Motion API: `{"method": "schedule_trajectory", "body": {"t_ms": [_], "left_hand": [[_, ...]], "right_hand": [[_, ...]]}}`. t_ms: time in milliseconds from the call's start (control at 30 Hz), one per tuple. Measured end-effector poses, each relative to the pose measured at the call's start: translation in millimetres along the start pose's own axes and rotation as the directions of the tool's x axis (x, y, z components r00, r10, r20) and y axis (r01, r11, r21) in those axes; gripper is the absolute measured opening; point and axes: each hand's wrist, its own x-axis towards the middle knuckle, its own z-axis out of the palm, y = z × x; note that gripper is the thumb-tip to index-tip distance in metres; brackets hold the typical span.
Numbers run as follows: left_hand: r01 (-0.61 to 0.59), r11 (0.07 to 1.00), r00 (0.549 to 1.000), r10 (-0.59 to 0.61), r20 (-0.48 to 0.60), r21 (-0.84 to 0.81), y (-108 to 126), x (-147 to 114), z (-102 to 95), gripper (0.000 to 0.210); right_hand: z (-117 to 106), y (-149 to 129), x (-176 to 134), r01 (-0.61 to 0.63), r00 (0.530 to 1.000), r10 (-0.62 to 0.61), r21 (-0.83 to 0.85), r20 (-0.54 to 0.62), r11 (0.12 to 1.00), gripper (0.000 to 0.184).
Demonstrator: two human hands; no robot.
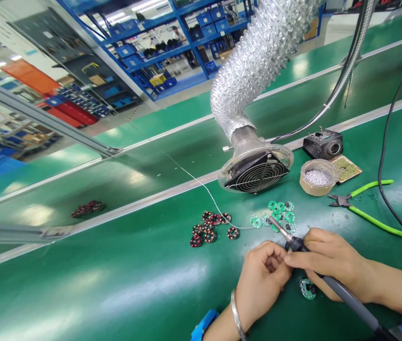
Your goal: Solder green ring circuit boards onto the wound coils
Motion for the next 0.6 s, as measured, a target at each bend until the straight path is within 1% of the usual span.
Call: {"method": "schedule_trajectory", "body": {"t_ms": [100,200,333,433,533,600], "left_hand": [[0.121,0.989,0.992,-0.117,0.05,-0.081,1,0,-2.6,0.008],[0.168,0.977,0.985,-0.162,0.06,-0.132,3,0,-2.8,0.013],[0.16,0.978,0.987,-0.154,0.053,-0.133,3,0,-0.6,0.013],[0.129,0.989,0.992,-0.128,0.021,-0.076,0,-1,1.0,0.01],[0.099,0.995,0.995,-0.1,-0.009,-0.023,-1,-1,2.5,0.008],[0.099,0.995,0.995,-0.099,-0.022,-0.008,0,0,3.3,0.007]], "right_hand": [[0,1,-2,0.0,0.999,0.001,-0.022,0.032,1.0,0.038],[1,2,-3,0.01,0.999,-0.009,-0.023,0.04,1.0,0.039],[-2,2,-1,0.005,0.998,-0.004,-0.019,0.069,1.0,0.039],[-9,-1,3,-0.014,0.999,0.014,-0.005,0.033,1.0,0.043],[-19,-7,7,-0.109,0.994,0.109,-0.009,-0.016,0.994,0.043],[-27,-12,7,-0.167,0.985,0.168,0.016,-0.043,0.986,0.04]]}}
